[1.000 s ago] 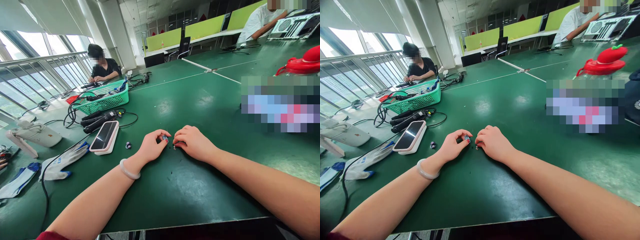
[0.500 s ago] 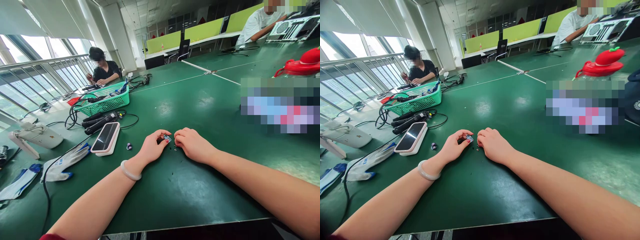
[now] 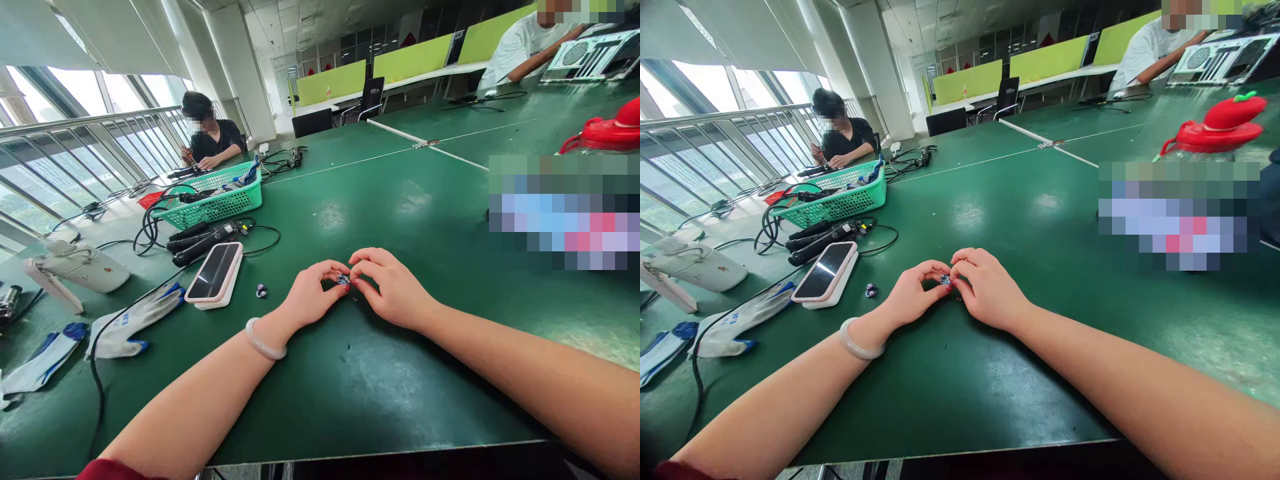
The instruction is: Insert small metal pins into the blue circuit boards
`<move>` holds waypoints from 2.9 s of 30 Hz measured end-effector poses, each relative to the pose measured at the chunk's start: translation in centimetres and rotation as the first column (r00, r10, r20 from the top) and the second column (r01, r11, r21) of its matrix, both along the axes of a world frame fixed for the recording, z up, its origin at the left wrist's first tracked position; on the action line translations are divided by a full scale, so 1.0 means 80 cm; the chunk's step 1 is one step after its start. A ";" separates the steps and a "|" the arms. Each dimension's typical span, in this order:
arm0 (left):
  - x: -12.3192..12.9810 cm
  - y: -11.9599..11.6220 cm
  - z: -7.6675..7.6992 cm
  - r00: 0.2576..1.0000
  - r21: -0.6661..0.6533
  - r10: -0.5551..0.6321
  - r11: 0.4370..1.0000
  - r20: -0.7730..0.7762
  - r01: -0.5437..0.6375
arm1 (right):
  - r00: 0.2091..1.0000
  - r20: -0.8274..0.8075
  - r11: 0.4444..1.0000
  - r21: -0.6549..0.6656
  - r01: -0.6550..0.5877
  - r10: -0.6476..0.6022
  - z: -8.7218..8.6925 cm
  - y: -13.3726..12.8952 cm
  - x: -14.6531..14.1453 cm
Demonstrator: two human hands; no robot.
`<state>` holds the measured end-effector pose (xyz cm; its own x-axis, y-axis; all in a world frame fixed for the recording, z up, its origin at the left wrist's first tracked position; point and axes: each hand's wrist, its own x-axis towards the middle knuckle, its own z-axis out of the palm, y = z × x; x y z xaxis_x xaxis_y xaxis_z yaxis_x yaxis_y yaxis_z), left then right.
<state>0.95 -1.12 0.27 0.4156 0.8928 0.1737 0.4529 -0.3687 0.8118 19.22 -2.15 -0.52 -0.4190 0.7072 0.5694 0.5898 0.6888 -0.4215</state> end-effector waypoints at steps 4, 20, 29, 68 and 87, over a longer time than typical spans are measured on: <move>0.000 -0.002 0.002 1.000 -0.039 -0.003 0.999 0.022 0.003 | 1.000 0.020 1.000 0.020 -0.012 0.012 -0.002 0.001 0.002; -0.007 0.011 -0.009 0.960 -0.059 0.276 0.959 -0.052 -0.279 | 0.975 0.222 0.992 -0.125 0.022 0.006 -0.006 0.004 0.005; -0.009 0.014 -0.013 0.961 -0.075 0.268 0.959 -0.063 -0.272 | 0.920 0.391 0.996 -0.084 -0.003 0.036 -0.002 0.003 -0.006; -0.002 0.001 0.001 0.976 -0.326 0.135 0.943 0.171 -0.074 | 0.968 0.249 0.986 -0.161 0.050 -0.009 0.003 0.005 0.026; -0.001 0.001 0.000 0.997 -0.220 0.076 0.973 0.006 -0.073 | 0.964 0.253 0.992 -0.082 0.101 -0.077 0.003 0.008 0.014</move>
<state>0.83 -1.08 0.24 0.3452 0.9382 -0.0243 0.4602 -0.1467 0.8756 20.38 -1.55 -0.28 -0.4721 0.7932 0.3847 0.7412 0.5934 -0.3139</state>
